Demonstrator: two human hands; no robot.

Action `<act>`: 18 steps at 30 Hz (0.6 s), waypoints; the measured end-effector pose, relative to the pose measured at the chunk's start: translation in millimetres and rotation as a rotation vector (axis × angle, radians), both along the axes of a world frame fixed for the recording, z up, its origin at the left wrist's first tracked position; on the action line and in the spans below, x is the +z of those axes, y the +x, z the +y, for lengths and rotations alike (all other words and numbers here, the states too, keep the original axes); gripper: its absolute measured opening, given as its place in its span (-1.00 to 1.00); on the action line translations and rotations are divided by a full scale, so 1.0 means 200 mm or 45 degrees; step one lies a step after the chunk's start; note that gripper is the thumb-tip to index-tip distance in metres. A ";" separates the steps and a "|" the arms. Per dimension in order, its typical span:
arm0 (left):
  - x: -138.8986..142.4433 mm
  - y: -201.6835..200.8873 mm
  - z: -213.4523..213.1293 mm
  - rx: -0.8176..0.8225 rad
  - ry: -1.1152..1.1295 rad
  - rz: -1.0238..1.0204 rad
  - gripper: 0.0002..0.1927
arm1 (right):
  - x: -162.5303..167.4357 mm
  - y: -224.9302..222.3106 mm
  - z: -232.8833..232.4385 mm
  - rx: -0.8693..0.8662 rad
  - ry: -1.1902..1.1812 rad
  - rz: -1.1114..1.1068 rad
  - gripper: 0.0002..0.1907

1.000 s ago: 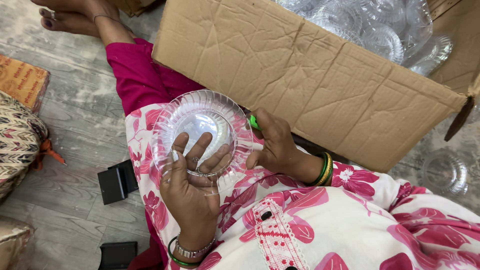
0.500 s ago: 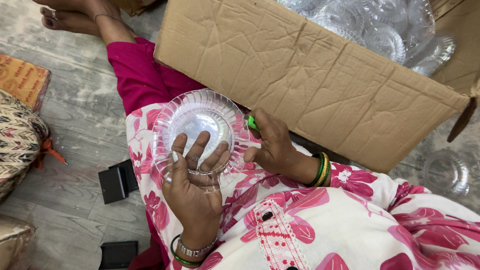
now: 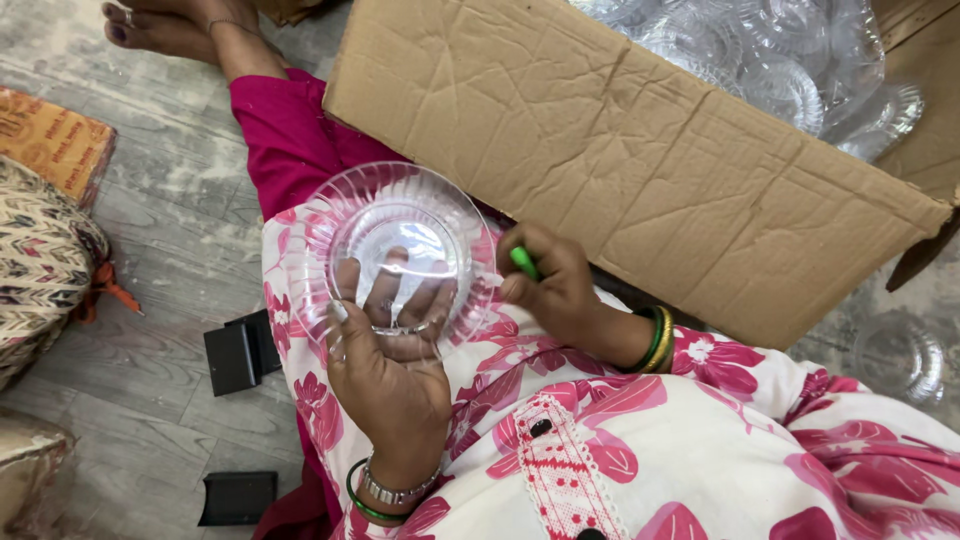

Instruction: The person sits on the floor and uses a green utility knife to trim the edges of clear plastic lids. They hold each lid in one hand and carefully cut around the rim with the other, then place the trimmed lid into a cardboard box.

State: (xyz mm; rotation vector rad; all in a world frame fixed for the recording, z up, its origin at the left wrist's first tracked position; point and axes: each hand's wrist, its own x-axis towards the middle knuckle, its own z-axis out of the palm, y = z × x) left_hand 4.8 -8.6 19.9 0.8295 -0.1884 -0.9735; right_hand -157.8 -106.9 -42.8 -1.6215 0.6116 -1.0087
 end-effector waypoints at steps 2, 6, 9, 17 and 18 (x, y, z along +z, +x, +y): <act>0.00 0.00 0.00 0.011 -0.040 0.002 -0.51 | 0.04 0.01 0.01 0.097 0.296 -0.172 -0.59; -0.01 -0.01 0.01 -0.123 -0.228 0.094 -0.47 | 0.11 0.01 -0.02 0.087 0.502 -0.229 -0.67; 0.01 -0.01 0.03 -0.246 -0.381 0.056 -0.44 | 0.17 -0.05 -0.10 -0.054 0.501 -0.077 -0.70; 0.00 -0.09 -0.02 -0.359 0.204 -0.251 -0.56 | 0.10 -0.30 -0.27 0.036 0.696 -0.156 -0.74; 0.01 -0.11 -0.03 -0.321 0.187 -0.253 -0.58 | 0.08 -0.31 -0.27 0.038 0.749 -0.220 -0.71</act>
